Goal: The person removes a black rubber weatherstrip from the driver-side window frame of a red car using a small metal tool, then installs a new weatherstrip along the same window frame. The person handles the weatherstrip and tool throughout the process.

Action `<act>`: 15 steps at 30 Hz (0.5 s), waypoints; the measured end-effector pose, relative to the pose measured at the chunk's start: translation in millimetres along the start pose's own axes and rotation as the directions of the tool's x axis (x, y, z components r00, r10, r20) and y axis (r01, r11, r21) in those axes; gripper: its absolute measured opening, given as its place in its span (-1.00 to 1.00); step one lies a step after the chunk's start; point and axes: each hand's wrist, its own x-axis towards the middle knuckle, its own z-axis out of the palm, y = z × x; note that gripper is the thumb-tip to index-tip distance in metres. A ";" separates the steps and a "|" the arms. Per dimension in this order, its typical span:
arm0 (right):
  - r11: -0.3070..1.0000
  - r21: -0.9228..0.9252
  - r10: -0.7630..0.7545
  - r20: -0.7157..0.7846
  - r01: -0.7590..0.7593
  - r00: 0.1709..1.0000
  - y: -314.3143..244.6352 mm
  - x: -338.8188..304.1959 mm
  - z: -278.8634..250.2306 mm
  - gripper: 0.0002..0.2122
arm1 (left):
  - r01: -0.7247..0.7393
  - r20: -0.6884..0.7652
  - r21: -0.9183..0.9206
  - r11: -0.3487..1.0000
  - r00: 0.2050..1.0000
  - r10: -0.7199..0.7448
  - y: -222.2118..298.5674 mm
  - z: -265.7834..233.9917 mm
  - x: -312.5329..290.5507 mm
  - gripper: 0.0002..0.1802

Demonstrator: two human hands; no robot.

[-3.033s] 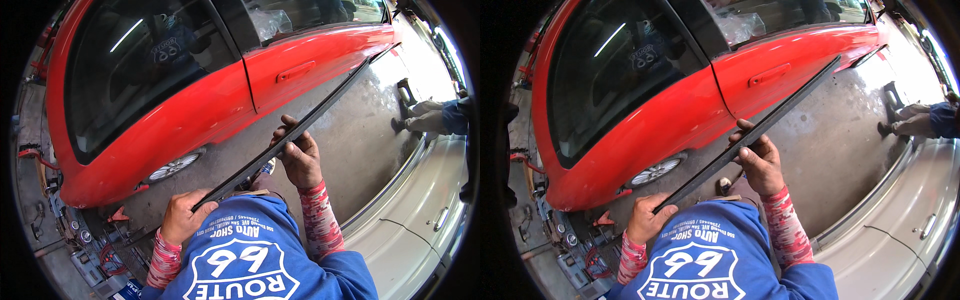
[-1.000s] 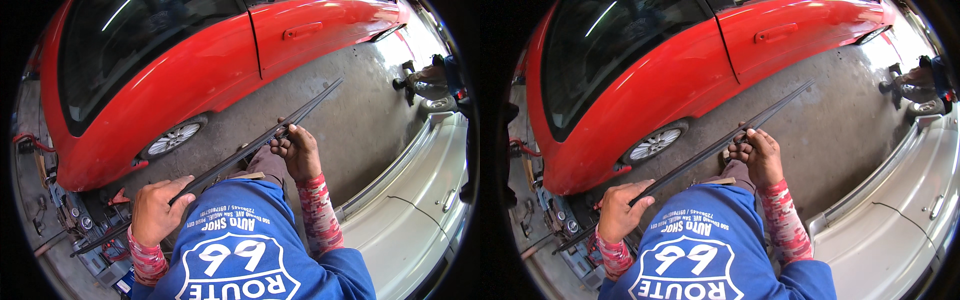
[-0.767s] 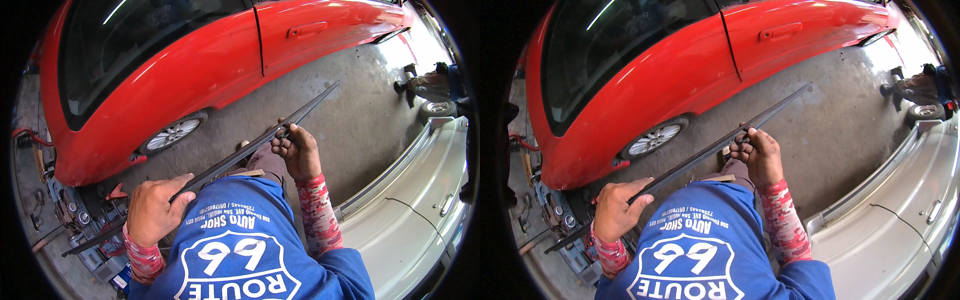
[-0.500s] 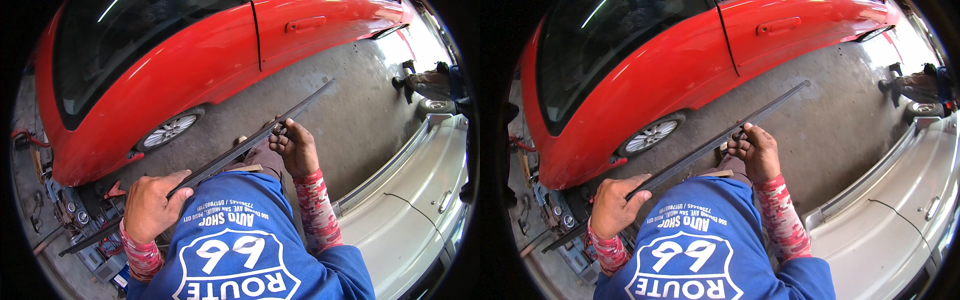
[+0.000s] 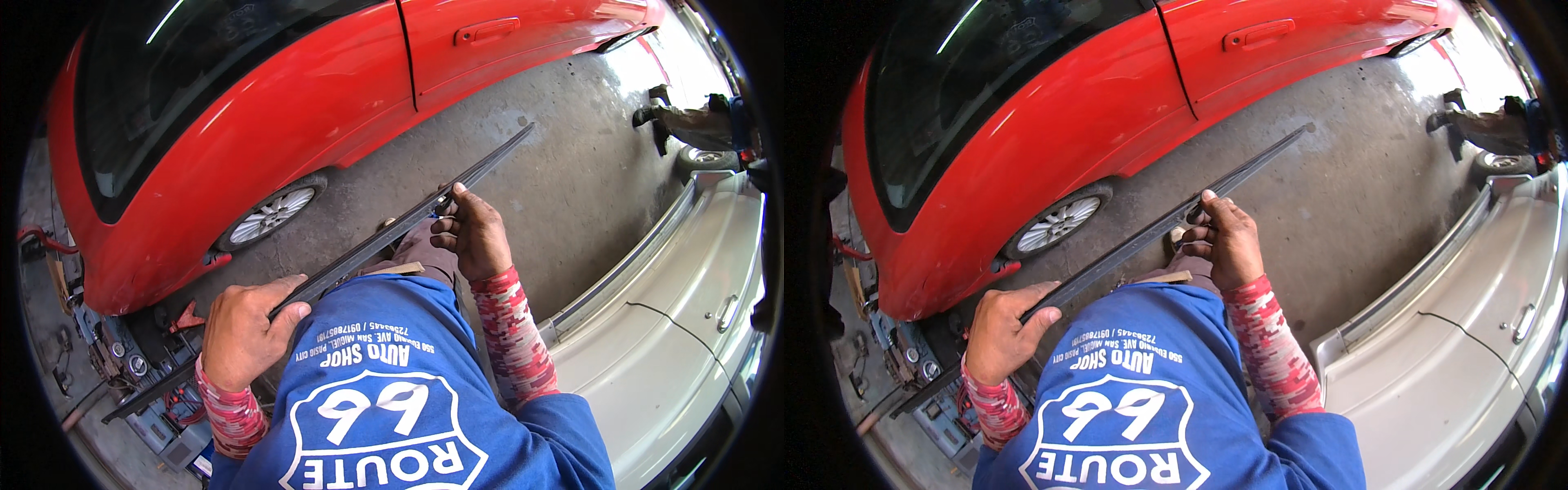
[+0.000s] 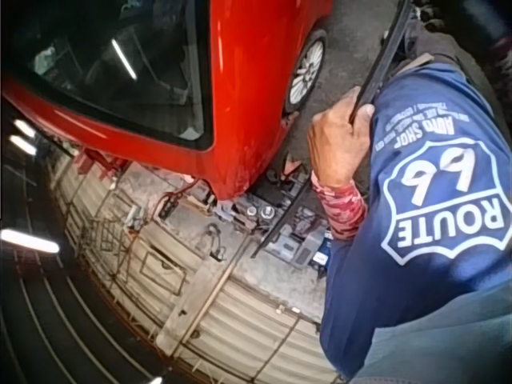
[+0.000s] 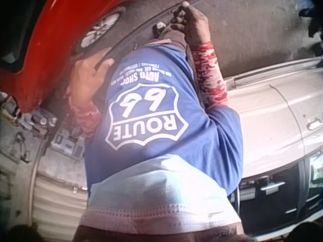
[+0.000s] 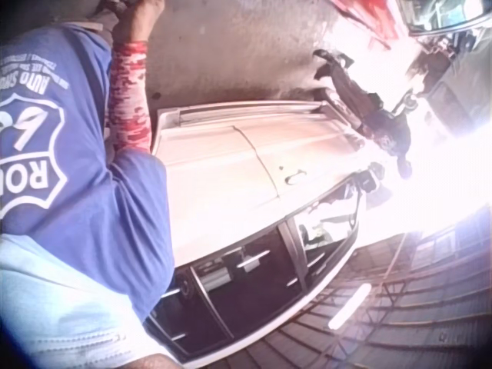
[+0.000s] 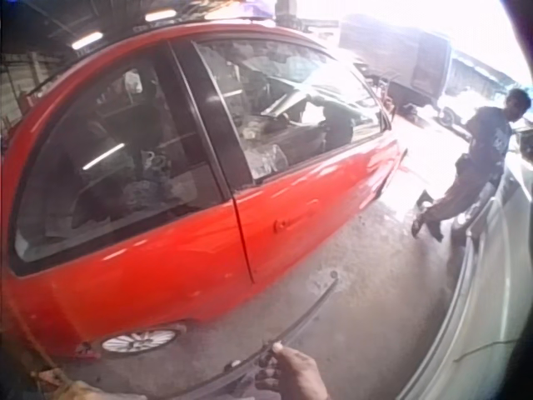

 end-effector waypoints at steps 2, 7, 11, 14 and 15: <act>1.000 -0.021 -0.008 -0.003 0.008 1.000 1.5 1.1 2.4 -0.65 | -0.017 -0.017 0.011 1.000 1.000 0.017 -2.6 0.7 0.8 -0.65; 0.997 -0.017 -0.076 0.054 0.077 0.996 6.4 0.3 7.6 -0.55 | -0.019 -0.038 0.020 1.000 0.999 0.020 -7.6 0.9 -1.0 -0.64; 0.990 0.081 -0.129 0.170 0.116 0.977 8.6 2.0 6.5 -0.51 | -0.043 -0.071 -0.019 0.999 0.997 0.042 -11.6 1.4 -1.3 -0.63; 0.978 0.135 -0.183 0.217 0.156 0.959 12.6 6.2 2.8 -0.52 | -0.032 -0.071 -0.035 0.999 0.997 0.030 -14.0 2.1 -2.1 -0.63; 0.977 0.140 -0.190 0.226 0.161 0.956 14.3 7.7 0.8 -0.52 | -0.030 -0.068 -0.034 0.999 0.997 0.028 -14.2 2.6 -3.0 -0.64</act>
